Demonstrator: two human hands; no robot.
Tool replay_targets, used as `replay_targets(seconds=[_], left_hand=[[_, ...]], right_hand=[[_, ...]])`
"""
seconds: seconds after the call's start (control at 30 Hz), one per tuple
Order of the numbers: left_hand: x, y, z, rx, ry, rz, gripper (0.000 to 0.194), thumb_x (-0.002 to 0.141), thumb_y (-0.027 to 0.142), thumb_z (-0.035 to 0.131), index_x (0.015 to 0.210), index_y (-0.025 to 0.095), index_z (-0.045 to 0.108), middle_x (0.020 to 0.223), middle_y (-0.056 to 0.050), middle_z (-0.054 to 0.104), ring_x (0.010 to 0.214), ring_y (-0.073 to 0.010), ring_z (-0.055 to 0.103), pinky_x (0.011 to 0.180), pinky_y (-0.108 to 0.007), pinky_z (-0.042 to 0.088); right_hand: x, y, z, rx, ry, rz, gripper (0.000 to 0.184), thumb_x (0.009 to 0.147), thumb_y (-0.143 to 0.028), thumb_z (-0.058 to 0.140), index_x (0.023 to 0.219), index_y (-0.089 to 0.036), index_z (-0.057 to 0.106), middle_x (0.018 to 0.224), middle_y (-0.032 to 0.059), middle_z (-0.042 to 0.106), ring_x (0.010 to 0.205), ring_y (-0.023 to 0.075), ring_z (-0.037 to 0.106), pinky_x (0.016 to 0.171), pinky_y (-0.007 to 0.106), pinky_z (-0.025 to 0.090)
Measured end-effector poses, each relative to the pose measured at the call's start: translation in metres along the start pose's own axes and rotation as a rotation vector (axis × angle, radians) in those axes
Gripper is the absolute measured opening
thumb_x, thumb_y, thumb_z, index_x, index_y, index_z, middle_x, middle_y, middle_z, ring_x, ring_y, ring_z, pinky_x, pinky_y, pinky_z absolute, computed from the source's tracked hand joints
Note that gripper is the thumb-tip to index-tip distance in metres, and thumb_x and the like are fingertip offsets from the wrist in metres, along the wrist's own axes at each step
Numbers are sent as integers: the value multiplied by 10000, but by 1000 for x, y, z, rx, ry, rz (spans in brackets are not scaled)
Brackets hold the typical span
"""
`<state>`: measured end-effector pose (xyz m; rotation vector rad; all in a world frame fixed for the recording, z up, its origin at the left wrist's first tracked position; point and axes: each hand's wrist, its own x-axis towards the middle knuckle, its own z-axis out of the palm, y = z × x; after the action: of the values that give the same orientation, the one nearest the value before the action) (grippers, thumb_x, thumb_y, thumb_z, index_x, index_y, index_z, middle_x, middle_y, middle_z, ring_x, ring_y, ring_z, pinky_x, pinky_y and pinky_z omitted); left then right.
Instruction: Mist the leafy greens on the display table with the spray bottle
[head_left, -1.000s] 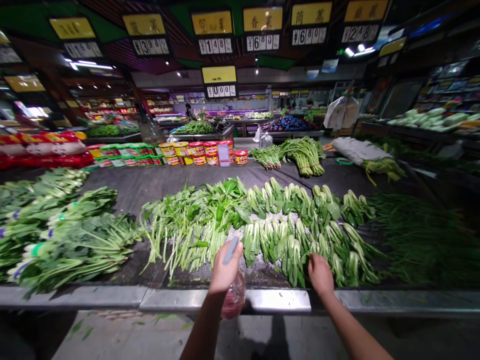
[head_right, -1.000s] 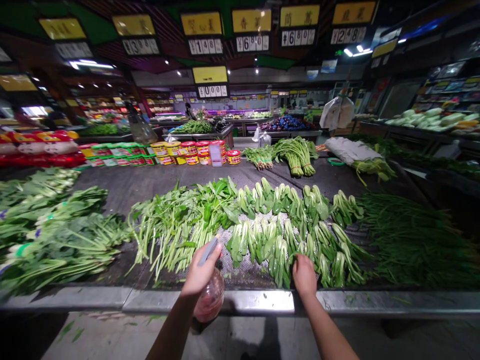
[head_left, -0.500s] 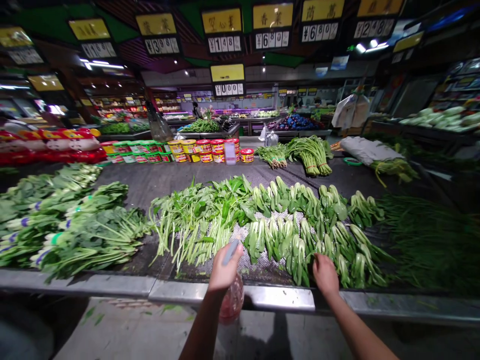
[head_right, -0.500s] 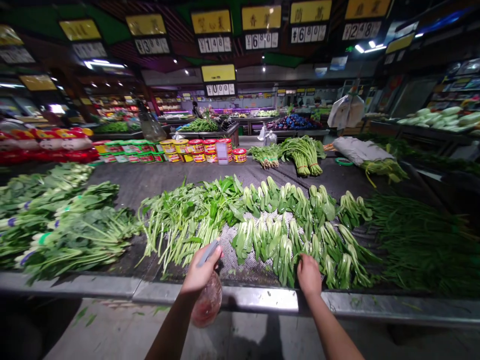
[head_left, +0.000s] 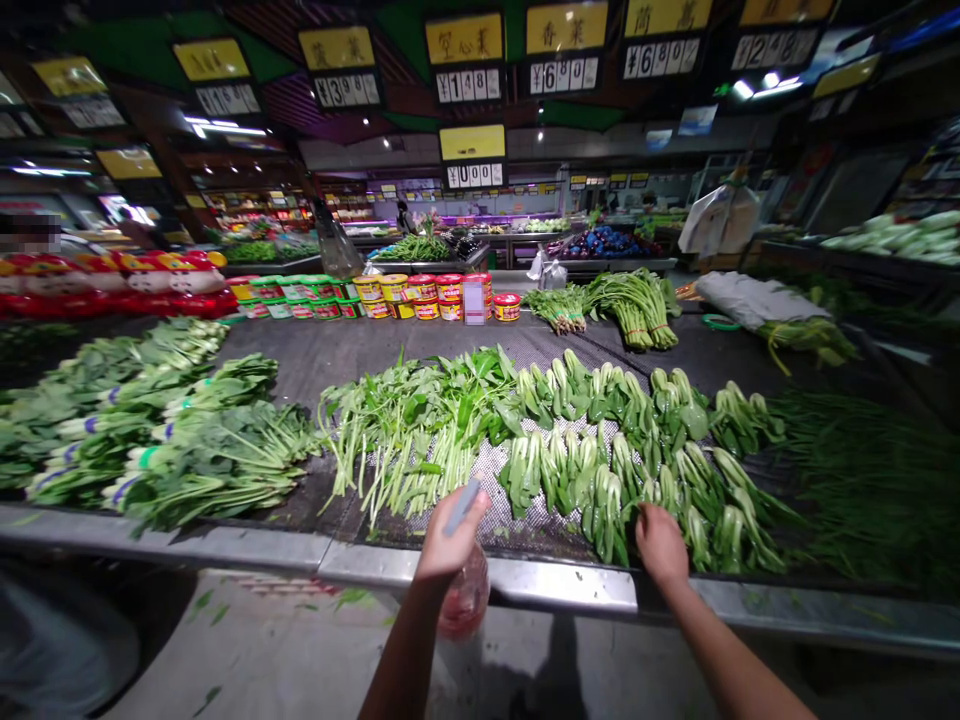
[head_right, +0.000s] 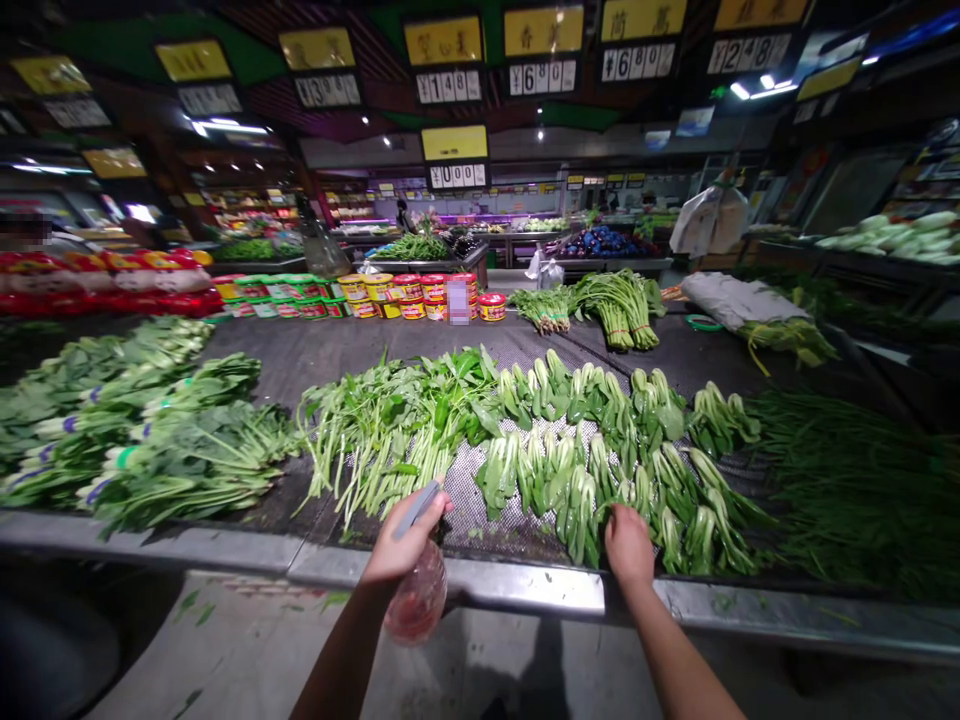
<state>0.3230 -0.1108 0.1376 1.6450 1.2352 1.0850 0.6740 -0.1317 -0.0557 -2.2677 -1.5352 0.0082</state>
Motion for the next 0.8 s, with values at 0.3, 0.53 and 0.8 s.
replay_targets(seconds=[0.3,0.53,0.8], left_hand=[[-10,-13,-16,-55,-86,-14,340,835,438,543,948,134,644,867,-74,688,828,-197,633,730,-273,479],[-16,-17,-19,54,-114,42,331,856,440,500,797,145,638,752,-42,647,714,-164,591,686,-252,454],[-17,-26,-10,91,-125,-85,344,829,448,506,739,144,640,597,-23,607,572,-156,563,547,-245,410]], right_hand=[[5,-8,-9,-11,-16,-31,309,847,-181,389,1093,-137,571,1066,99,606,1020,197,536,916,268,354],[-2,-42,-9,24,56,26,297,868,-222,377,1085,-157,568,1068,86,584,1030,206,507,906,272,350],[-14,-53,-4,-35,43,118,309,892,-252,344,1080,-162,572,1051,97,579,993,221,498,855,290,357]])
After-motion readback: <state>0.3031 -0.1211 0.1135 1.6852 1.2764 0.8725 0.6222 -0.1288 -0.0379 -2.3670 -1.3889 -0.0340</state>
